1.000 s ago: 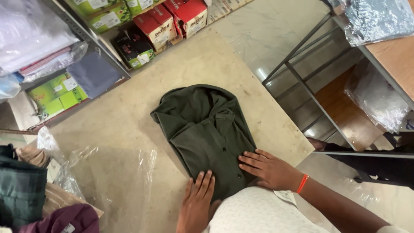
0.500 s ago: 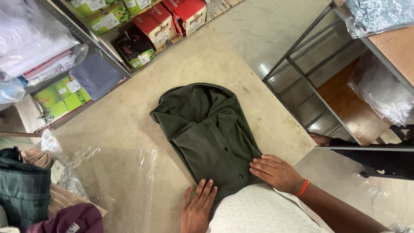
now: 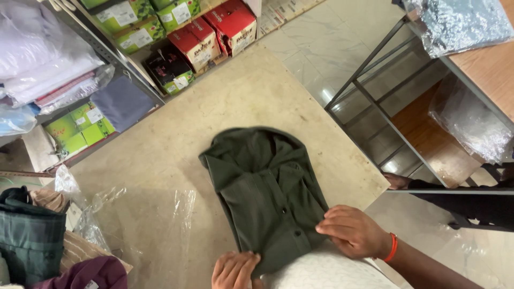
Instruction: The person folds a dark green shirt on a table, smoothing it flat and folding the sleeves and body into a neat rectangle, then wraps the folded shirt in a clear plastic bag. They then take an olive green shirt, unfold it, and spread it flat on the table to begin folding it.
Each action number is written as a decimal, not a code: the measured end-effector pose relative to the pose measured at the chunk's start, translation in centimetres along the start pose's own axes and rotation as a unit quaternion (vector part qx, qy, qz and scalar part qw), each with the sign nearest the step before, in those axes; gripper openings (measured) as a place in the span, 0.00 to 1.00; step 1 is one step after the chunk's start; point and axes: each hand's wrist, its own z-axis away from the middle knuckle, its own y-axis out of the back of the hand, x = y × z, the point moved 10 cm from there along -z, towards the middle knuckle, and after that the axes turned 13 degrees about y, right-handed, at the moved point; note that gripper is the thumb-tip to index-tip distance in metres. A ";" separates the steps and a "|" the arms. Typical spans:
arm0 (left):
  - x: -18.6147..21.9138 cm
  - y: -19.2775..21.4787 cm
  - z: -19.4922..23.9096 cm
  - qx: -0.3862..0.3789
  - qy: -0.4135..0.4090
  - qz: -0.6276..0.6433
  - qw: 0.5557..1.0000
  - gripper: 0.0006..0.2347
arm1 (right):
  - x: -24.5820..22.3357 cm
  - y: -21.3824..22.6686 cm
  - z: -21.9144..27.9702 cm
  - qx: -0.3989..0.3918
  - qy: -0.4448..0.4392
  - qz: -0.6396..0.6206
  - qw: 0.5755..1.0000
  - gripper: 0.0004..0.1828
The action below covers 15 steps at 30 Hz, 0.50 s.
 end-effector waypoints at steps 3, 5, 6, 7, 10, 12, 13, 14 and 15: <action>-0.4 1.0 1.7 0.148 -0.067 0.025 0.986 0.09 | -1.2 3.1 -2.1 0.075 0.005 -0.074 0.994 0.20; 1.5 2.7 0.8 0.143 -0.115 0.063 0.981 0.10 | -2.1 4.7 -3.2 0.131 0.020 -0.117 0.984 0.22; 3.2 4.3 -0.9 0.141 -0.110 0.060 0.982 0.10 | -1.5 4.6 -2.9 0.131 0.020 -0.124 0.983 0.22; 4.3 5.6 -3.0 0.102 -0.082 0.099 0.986 0.12 | -1.2 4.4 -2.6 0.128 0.031 -0.141 0.981 0.22; 6.0 7.7 -8.1 0.033 -0.008 0.122 0.992 0.16 | 0.3 5.3 -3.4 0.110 0.004 -0.125 0.986 0.21; 5.8 7.8 -11.3 0.005 0.035 0.107 0.994 0.17 | 2.2 5.7 -4.6 0.094 -0.032 -0.089 0.991 0.19; 4.4 7.1 -13.2 -0.014 0.094 0.120 0.988 0.16 | 5.1 5.1 -4.8 0.070 -0.131 -0.095 0.984 0.17; 3.1 6.5 -15.0 -0.034 0.154 0.132 0.979 0.15 | 7.7 4.6 -4.7 0.045 -0.229 -0.101 0.967 0.14; 2.7 6.3 -16.4 -0.032 0.148 0.135 0.979 0.15 | 9.1 4.2 -6.2 0.047 -0.229 -0.095 0.968 0.14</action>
